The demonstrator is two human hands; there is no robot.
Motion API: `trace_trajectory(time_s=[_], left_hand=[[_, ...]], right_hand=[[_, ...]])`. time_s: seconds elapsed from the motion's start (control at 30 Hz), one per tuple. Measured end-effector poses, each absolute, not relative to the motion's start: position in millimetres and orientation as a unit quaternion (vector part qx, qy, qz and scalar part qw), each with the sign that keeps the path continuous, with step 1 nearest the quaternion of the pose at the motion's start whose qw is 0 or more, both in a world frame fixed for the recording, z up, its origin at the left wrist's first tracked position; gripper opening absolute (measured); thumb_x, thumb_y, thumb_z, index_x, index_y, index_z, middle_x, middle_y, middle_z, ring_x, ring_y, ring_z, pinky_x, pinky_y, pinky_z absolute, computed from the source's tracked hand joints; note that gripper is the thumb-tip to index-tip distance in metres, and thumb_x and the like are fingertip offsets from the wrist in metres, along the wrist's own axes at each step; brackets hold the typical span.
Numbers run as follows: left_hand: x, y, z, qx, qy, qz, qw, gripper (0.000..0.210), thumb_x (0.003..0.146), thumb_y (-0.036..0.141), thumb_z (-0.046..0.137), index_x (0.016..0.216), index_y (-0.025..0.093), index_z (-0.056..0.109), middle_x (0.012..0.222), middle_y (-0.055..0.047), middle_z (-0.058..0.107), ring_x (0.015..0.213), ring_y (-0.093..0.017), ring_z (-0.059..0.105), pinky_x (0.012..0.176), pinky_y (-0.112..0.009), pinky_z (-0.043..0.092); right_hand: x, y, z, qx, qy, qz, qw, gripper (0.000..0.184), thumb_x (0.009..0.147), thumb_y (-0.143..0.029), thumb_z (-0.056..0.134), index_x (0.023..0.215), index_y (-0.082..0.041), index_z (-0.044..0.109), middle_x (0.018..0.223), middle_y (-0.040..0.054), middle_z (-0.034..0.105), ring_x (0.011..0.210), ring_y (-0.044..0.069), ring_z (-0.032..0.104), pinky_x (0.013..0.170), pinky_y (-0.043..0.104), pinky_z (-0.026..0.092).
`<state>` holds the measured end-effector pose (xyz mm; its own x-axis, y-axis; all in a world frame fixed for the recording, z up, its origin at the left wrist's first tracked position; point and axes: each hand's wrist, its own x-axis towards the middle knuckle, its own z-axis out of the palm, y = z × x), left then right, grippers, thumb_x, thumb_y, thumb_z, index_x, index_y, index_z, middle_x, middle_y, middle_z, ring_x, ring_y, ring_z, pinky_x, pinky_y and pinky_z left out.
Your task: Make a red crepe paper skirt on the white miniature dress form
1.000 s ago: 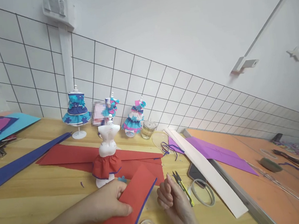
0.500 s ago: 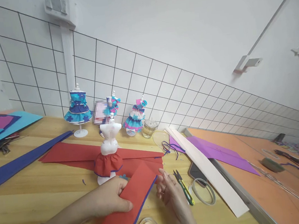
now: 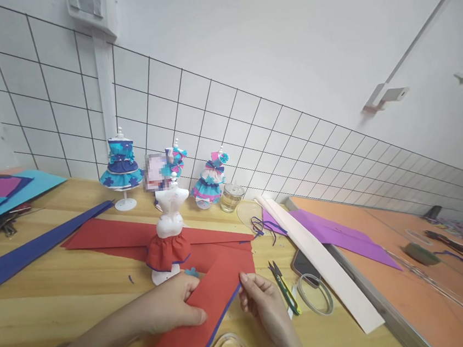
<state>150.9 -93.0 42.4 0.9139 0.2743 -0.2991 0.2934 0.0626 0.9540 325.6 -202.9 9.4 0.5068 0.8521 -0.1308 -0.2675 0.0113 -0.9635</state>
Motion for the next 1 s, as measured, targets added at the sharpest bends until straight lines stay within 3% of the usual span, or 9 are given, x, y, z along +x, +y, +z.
trace_trajectory(time_s=[0.17, 0.37, 0.53, 0.6, 0.73, 1.0], left_hand=[[154, -97, 41, 0.677, 0.213, 0.011, 0.704, 0.026, 0.066, 0.034, 0.063, 0.085, 0.016, 0.066, 0.082, -0.002, 0.069, 0.074, -0.020, 0.063, 0.059, -0.023, 0.044], [160, -104, 39, 0.715, 0.239, 0.063, 0.654, 0.033, 0.052, 0.016, 0.068, 0.085, 0.016, 0.064, 0.081, 0.002, 0.067, 0.075, -0.020, 0.060, 0.062, -0.024, 0.044], [160, -105, 37, 0.723, 0.253, 0.065, 0.639, 0.031, 0.052, 0.015, 0.065, 0.084, 0.015, 0.063, 0.078, 0.001, 0.066, 0.070, -0.019, 0.060, 0.059, -0.024, 0.043], [160, -104, 34, 0.720, 0.254, 0.068, 0.642, 0.032, 0.053, 0.016, 0.064, 0.085, 0.015, 0.064, 0.079, 0.001, 0.066, 0.071, -0.019, 0.060, 0.059, -0.023, 0.044], [161, -104, 30, 0.721, 0.249, 0.064, 0.644, 0.031, 0.055, 0.016, 0.061, 0.086, 0.016, 0.064, 0.075, 0.001, 0.066, 0.067, -0.018, 0.061, 0.054, -0.022, 0.043], [160, -104, 41, 0.712, 0.165, 0.070, 0.679, 0.029, 0.055, 0.010, 0.060, 0.083, 0.018, 0.066, 0.084, 0.003, 0.067, 0.079, -0.018, 0.060, 0.065, -0.022, 0.044]], right_hand=[[325, -202, 9, -0.553, -0.259, 0.409, 0.678, 0.038, 0.065, -0.047, 0.071, 0.053, -0.014, 0.059, 0.041, -0.0039, 0.048, 0.039, 0.005, 0.037, 0.043, 0.018, 0.025], [326, -200, 5, -0.549, -0.239, 0.408, 0.689, 0.039, 0.066, -0.051, 0.069, 0.055, -0.015, 0.057, 0.043, -0.0036, 0.050, 0.039, 0.005, 0.039, 0.043, 0.018, 0.027], [322, -197, -6, -0.549, -0.226, 0.446, 0.670, 0.053, 0.072, -0.068, 0.049, 0.061, -0.016, 0.058, 0.047, -0.0009, 0.054, 0.039, 0.008, 0.044, 0.041, 0.019, 0.031], [318, -197, -10, -0.548, -0.248, 0.465, 0.649, 0.052, 0.069, -0.066, 0.055, 0.057, -0.016, 0.058, 0.046, -0.0001, 0.054, 0.039, 0.008, 0.045, 0.041, 0.020, 0.032], [309, -201, -16, -0.555, -0.303, 0.488, 0.602, 0.037, 0.055, -0.045, 0.079, 0.051, -0.013, 0.061, 0.040, -0.0009, 0.053, 0.035, 0.006, 0.040, 0.039, 0.020, 0.025], [318, -202, -3, -0.581, -0.315, 0.431, 0.614, 0.046, 0.065, -0.049, 0.070, 0.038, -0.015, 0.055, 0.036, -0.0016, 0.049, 0.037, 0.006, 0.037, 0.044, 0.022, 0.022]])
